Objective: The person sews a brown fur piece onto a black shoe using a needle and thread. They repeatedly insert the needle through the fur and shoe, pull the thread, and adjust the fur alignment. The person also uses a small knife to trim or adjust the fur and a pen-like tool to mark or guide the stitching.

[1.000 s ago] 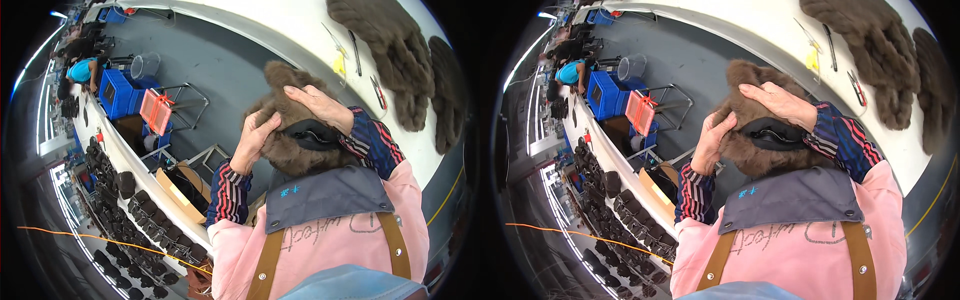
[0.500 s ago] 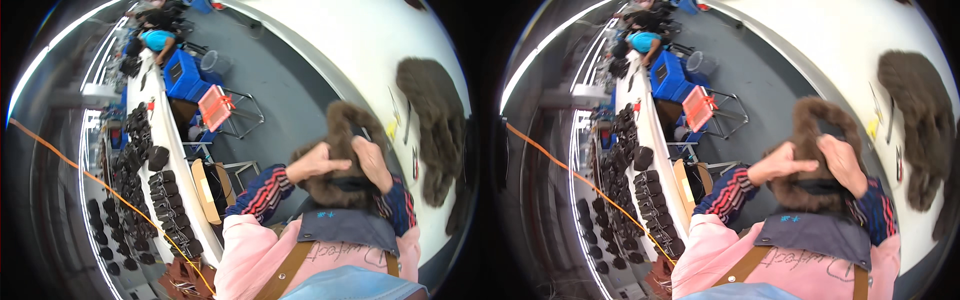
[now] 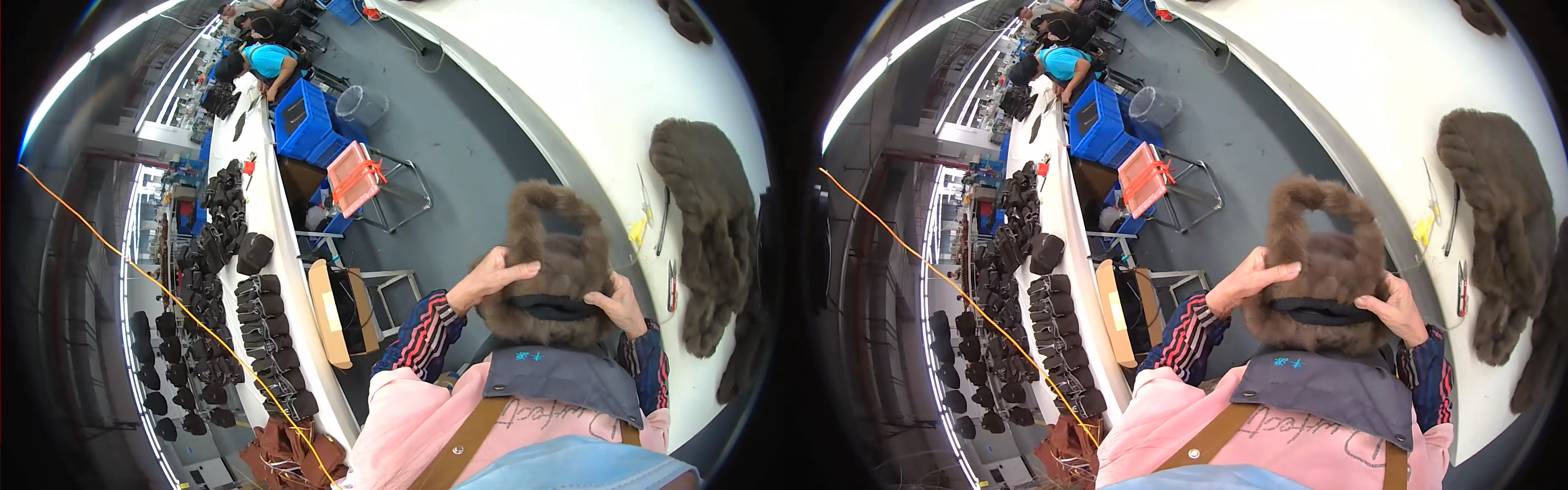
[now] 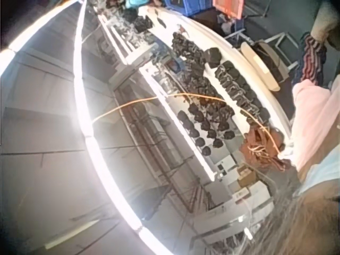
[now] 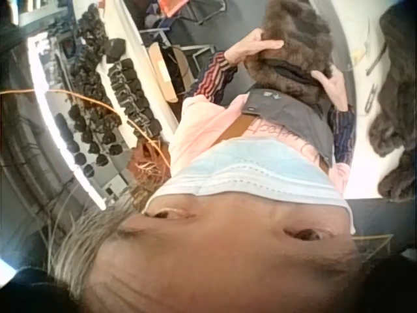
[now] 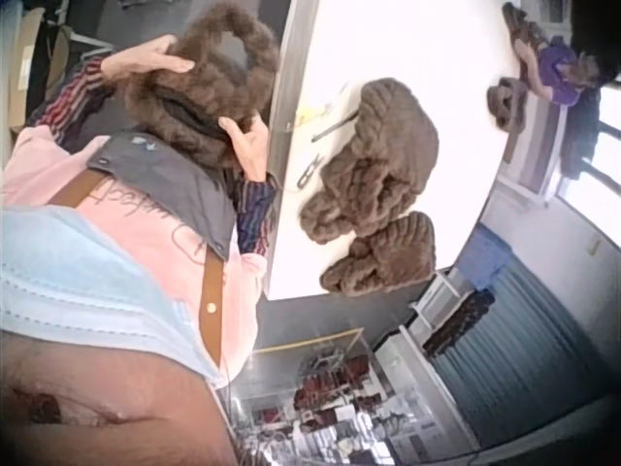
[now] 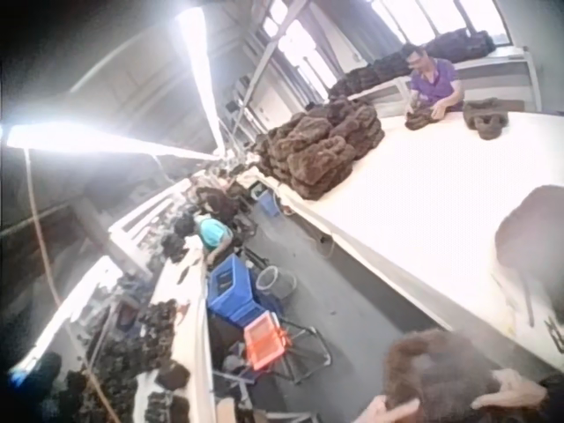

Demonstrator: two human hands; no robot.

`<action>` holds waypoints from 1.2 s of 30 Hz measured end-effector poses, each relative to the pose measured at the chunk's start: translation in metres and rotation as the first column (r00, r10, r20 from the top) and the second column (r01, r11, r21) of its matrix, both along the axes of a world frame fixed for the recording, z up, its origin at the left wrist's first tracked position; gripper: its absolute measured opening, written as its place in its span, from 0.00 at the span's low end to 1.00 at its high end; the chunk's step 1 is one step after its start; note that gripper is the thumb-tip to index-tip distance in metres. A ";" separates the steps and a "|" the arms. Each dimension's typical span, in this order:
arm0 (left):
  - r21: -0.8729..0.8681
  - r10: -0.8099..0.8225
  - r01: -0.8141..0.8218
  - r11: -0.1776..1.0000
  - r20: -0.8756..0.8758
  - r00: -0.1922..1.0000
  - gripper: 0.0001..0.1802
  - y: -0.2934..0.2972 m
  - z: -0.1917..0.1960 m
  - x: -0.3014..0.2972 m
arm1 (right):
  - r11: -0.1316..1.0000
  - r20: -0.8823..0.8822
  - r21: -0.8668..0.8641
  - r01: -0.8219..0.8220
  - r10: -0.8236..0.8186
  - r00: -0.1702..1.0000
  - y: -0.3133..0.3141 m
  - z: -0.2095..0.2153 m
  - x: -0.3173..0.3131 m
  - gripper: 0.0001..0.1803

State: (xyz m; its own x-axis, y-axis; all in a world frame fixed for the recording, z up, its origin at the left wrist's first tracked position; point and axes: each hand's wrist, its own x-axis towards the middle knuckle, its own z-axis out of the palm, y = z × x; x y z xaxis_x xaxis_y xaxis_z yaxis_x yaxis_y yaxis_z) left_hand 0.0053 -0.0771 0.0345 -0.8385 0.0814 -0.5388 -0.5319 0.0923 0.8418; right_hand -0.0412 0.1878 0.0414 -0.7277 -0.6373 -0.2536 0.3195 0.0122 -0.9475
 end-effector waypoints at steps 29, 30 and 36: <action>-0.159 -0.339 0.334 0.929 -0.005 0.941 0.32 0.062 -0.021 -0.062 | 0.924 -0.446 0.295 0.243 -0.092 0.890 0.012 -0.017 0.019 0.28; -0.188 -0.344 0.338 0.922 -0.002 0.939 0.32 0.061 -0.021 -0.062 | 0.909 -0.407 0.330 0.255 -0.106 0.907 0.014 -0.021 0.022 0.25; -0.032 -0.214 0.214 0.976 0.015 0.977 0.29 0.044 -0.035 -0.062 | 0.962 0.220 -0.082 0.260 -0.237 0.946 -0.002 -0.034 0.004 0.13</action>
